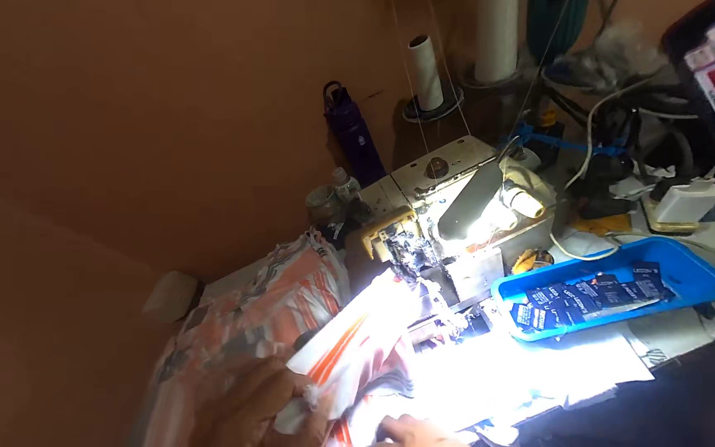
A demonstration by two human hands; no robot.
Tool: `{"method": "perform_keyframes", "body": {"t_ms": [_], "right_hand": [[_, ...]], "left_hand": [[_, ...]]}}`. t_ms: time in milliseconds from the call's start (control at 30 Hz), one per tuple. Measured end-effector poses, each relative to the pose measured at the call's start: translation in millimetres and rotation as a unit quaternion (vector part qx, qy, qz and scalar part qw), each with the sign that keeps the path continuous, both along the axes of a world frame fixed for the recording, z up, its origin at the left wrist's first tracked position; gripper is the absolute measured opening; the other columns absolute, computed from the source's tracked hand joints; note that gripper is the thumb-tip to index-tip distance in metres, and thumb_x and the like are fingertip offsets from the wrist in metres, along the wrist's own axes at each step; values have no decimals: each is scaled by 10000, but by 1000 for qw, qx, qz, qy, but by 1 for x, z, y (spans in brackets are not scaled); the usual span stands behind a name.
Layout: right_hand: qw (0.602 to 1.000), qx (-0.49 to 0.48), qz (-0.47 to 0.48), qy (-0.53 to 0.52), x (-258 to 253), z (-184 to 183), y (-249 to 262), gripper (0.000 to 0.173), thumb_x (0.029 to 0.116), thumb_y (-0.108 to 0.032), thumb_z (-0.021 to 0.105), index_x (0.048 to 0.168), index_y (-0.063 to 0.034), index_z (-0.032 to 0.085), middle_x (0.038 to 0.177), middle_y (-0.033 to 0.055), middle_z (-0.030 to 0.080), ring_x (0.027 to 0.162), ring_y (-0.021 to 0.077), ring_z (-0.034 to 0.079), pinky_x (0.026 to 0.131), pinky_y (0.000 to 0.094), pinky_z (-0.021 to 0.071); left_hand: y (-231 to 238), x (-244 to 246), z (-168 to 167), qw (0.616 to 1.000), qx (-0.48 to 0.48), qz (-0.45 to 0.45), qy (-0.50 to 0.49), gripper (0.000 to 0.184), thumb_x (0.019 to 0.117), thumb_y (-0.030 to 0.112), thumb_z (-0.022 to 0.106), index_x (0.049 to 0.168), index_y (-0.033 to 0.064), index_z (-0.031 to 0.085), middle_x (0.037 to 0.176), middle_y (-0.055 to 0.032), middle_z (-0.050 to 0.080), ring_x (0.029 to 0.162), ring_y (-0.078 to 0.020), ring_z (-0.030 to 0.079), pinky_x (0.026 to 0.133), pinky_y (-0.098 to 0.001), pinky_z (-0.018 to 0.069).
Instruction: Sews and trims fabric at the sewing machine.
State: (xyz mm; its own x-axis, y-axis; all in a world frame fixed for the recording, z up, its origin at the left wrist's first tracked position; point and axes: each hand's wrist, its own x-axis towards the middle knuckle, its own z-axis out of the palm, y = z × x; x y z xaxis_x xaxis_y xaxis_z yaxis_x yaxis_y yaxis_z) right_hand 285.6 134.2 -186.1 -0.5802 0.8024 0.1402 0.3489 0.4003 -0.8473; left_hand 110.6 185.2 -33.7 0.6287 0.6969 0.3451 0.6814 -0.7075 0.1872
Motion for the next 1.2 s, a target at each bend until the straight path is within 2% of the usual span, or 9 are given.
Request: {"method": "perform_keyframes", "body": {"t_ms": [133, 267, 467, 633, 767, 867, 1000, 1100, 1200], "right_hand": [[962, 170, -144, 160, 44, 10, 12, 247, 825, 79, 654, 1061, 46, 722, 918, 203, 655, 764, 249, 661, 687, 306, 564], [897, 257, -316, 171, 50, 22, 39, 162, 902, -115, 692, 1037, -35, 732, 862, 94, 683, 754, 95, 625, 702, 179, 506], [873, 297, -349, 168, 50, 26, 41, 211, 892, -185, 725, 1064, -64, 723, 905, 91, 645, 784, 64, 588, 709, 139, 466], [914, 287, -226, 174, 70, 36, 46, 325, 877, -169, 754, 1171, -41, 705, 1137, 145, 673, 1074, 121, 613, 942, 180, 472], [944, 254, -82, 195, 81, 45, 62, 255, 942, -179, 721, 1091, 26, 693, 1051, 162, 690, 876, 101, 604, 757, 168, 458], [943, 247, -65, 213, 81, 40, 68, 174, 940, -123, 701, 965, 49, 689, 906, 144, 702, 816, 95, 620, 733, 180, 461], [950, 239, -77, 186, 84, 40, 56, 111, 910, -9, 668, 988, 59, 707, 888, 155, 714, 841, 128, 663, 793, 204, 494], [954, 207, -85, 200, 88, 38, 44, 161, 910, 40, 634, 1054, 82, 695, 925, 170, 716, 870, 111, 667, 831, 179, 499], [947, 177, -139, 231, 86, 29, 28, 142, 955, -51, 634, 996, 71, 695, 846, 147, 671, 760, 59, 579, 721, 124, 442]], "left_hand": [[4, -4, -3, 999, 17, -7, -29, 316, 939, 229, 698, 826, -66, 709, 795, -223, 673, 823, -287, 616, 980, -430, 380], [0, 6, -2, 997, 26, -50, -58, 331, 987, 235, 659, 801, -38, 680, 741, -185, 643, 795, -239, 588, 983, -395, 340], [1, 9, -9, 977, -49, -151, -140, 311, 1021, 243, 626, 818, 9, 606, 761, -111, 580, 843, -133, 564, 962, -297, 356], [2, 15, -16, 958, -99, -206, -172, 335, 1011, 238, 633, 764, 22, 566, 733, -88, 536, 795, -108, 529, 927, -296, 332], [0, 21, -11, 966, -82, -200, -140, 384, 1012, 267, 623, 726, 28, 530, 699, -104, 511, 787, -157, 525, 955, -334, 308], [1, 25, -7, 969, -82, -190, -135, 389, 1004, 281, 638, 728, 20, 552, 701, -114, 535, 790, -170, 531, 946, -349, 302], [15, 20, -3, 952, -161, -208, -157, 320, 968, 281, 668, 808, 22, 569, 784, -87, 576, 838, -85, 550, 933, -285, 342], [34, 14, -3, 916, -246, -241, -204, 211, 970, 345, 676, 900, 150, 636, 902, 88, 597, 938, 51, 554, 855, -137, 435], [58, 19, -13, 868, -289, -270, -300, 161, 983, 383, 657, 897, 248, 680, 892, 170, 605, 906, 69, 575, 797, -111, 461]]}}
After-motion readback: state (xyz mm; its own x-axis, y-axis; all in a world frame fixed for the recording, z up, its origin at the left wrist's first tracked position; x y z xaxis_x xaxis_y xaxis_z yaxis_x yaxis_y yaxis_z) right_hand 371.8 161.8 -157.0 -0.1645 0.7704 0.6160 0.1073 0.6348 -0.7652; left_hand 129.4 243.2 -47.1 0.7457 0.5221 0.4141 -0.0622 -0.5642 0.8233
